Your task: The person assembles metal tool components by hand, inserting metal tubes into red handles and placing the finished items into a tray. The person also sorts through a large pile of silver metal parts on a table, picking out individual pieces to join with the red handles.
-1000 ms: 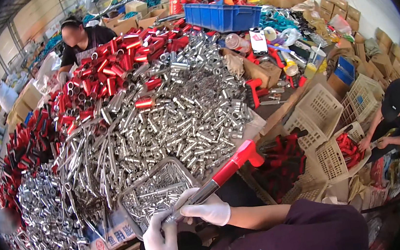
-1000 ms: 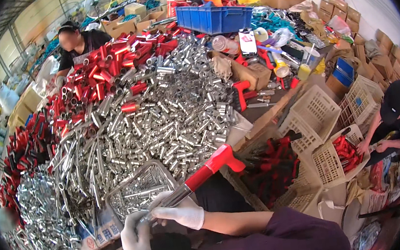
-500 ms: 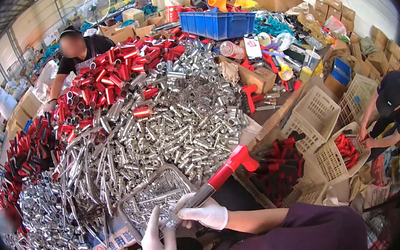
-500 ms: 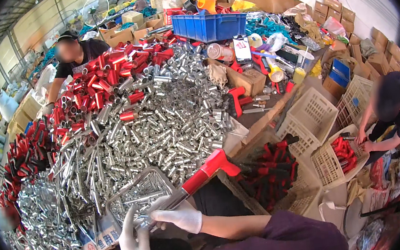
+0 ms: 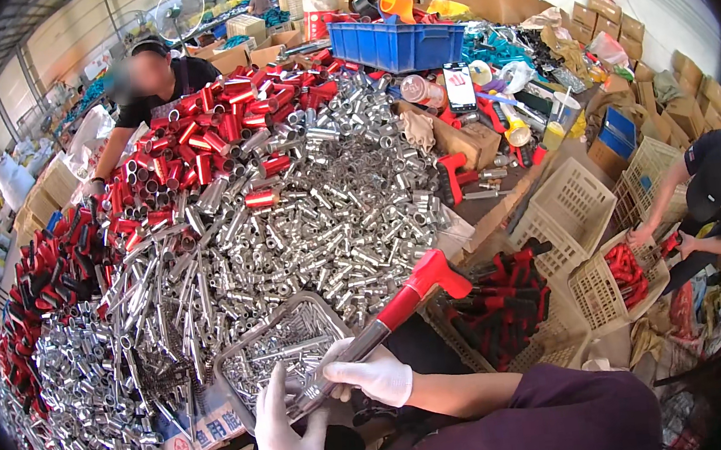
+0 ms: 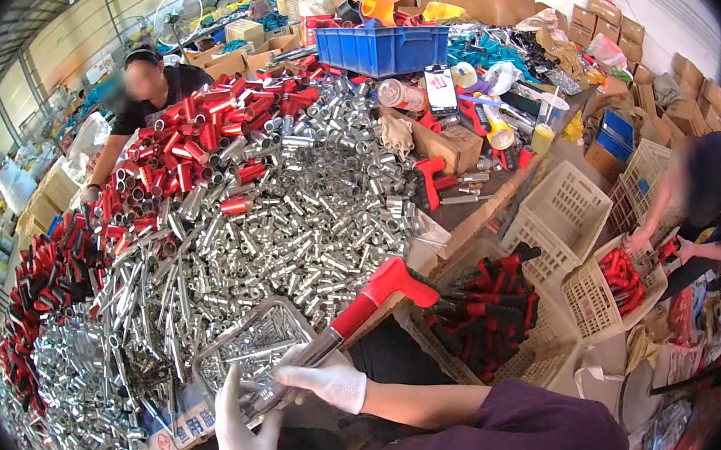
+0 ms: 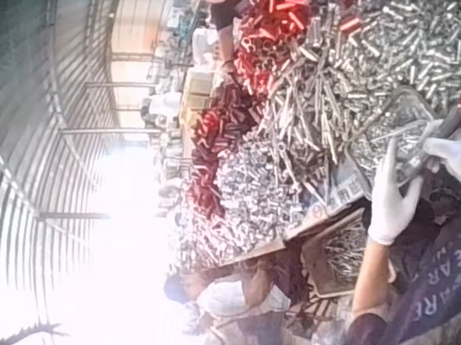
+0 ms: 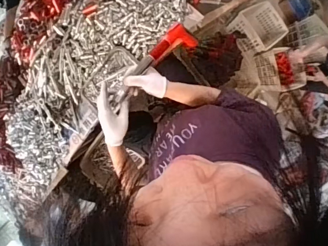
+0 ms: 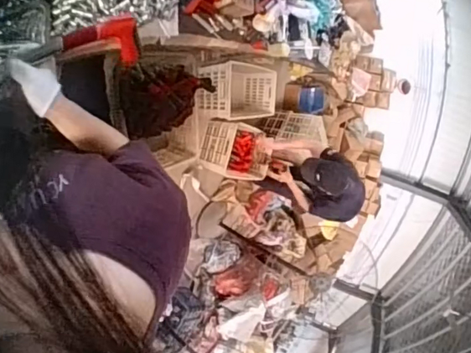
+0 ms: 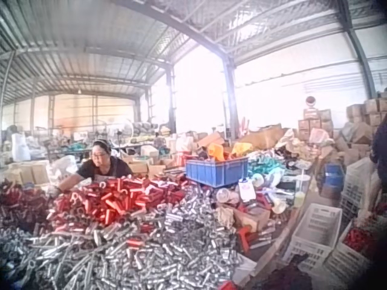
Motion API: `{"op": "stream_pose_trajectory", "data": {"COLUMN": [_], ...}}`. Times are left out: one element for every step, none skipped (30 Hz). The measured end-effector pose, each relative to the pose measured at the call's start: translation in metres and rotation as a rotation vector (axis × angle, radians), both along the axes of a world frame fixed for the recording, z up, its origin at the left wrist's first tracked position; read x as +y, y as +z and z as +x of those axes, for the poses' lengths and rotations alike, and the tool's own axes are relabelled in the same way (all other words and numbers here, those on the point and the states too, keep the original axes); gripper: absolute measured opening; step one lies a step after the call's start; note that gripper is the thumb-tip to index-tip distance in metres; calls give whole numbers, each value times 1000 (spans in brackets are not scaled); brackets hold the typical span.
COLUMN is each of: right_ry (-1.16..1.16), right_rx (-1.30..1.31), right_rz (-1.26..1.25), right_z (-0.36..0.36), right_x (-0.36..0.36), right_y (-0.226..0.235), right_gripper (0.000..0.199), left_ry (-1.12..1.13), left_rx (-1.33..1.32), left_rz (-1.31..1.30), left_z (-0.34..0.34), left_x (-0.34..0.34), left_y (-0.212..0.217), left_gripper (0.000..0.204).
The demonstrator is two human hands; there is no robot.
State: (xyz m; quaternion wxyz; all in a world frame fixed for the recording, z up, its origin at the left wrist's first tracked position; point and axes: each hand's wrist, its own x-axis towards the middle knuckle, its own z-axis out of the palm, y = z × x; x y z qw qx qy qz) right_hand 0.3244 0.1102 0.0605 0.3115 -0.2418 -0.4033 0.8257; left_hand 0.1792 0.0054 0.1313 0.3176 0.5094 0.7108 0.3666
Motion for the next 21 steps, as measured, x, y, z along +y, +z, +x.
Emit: {"op": "stream_pose_trajectory", "data": {"right_ry": [-3, -7, -8, 73, 154, 169, 261, 219, 176, 117, 59, 4, 7, -53, -100, -138, -114, -95, -72, 3, -19], "right_rx": [-10, -20, -21, 8, 36, 35, 2, -36, -71, -97, -122, -179, -180, -139, -101, -184, -183, -190, -188, -158, -118], "right_rz": [-16, -32, -31, 70, 170, 287, 202, 294, 389, 372, 355, 404, 404, 445, 479, 597, 587, 687, 781, 776, 720], "right_z": [0, 0, 2, 3, 5, 1, 7, 7, 6, 5, 3, 1, -1, -3, -5, -5, -4, -1, -1, 3, 3], "right_x": [1, 0, 1, 2, 2, 1, -1, -1, -1, 0, -1, -3, -6, -10, -15, -16, -12, -9, -6, 1, 1], "right_y": [1, 2, 0, -2, -5, -4, 8, 7, 8, 9, 11, 12, 14, 16, 17, 20, 20, 18, 17, 22, 15], "right_gripper": [20, 19, 19, 17, 15, 15, 14, 15, 16, 16, 16, 16, 16, 17, 18, 19, 19, 18, 18, 16, 12], "left_ry": [-45, -90, -91, -232, -367, -526, -484, -443, -393, -253, -107, 1, 4, 84, 173, 172, 190, 61, -57, -129, -201], "left_rx": [113, 227, 226, -76, -376, -534, -474, -236, 2, 296, 586, 586, 586, 558, 526, 515, 512, 272, 29, -74, -185], "left_rz": [164, 329, 329, 89, -155, -426, -692, -446, -196, -142, -86, -18, -19, 67, 142, 172, 153, 132, 111, 16, -71], "left_z": [2, 3, 0, -6, -13, -18, -18, -13, -5, 6, 17, 22, 24, 26, 27, 25, 21, 16, 11, 8, 8], "left_x": [0, 0, 1, 3, 6, 14, 10, 5, 1, 2, 3, 5, 5, 4, 1, 0, 1, 1, 0, 1, 2], "left_y": [1, 1, -1, -4, -9, -19, -25, -29, -33, -31, -27, -28, -33, -41, -47, -50, -52, -51, -50, -44, -36], "left_gripper": [66, 66, 66, 59, 52, 41, 33, 29, 27, 22, 18, 18, 18, 17, 16, 16, 16, 19, 24, 26, 29]}}
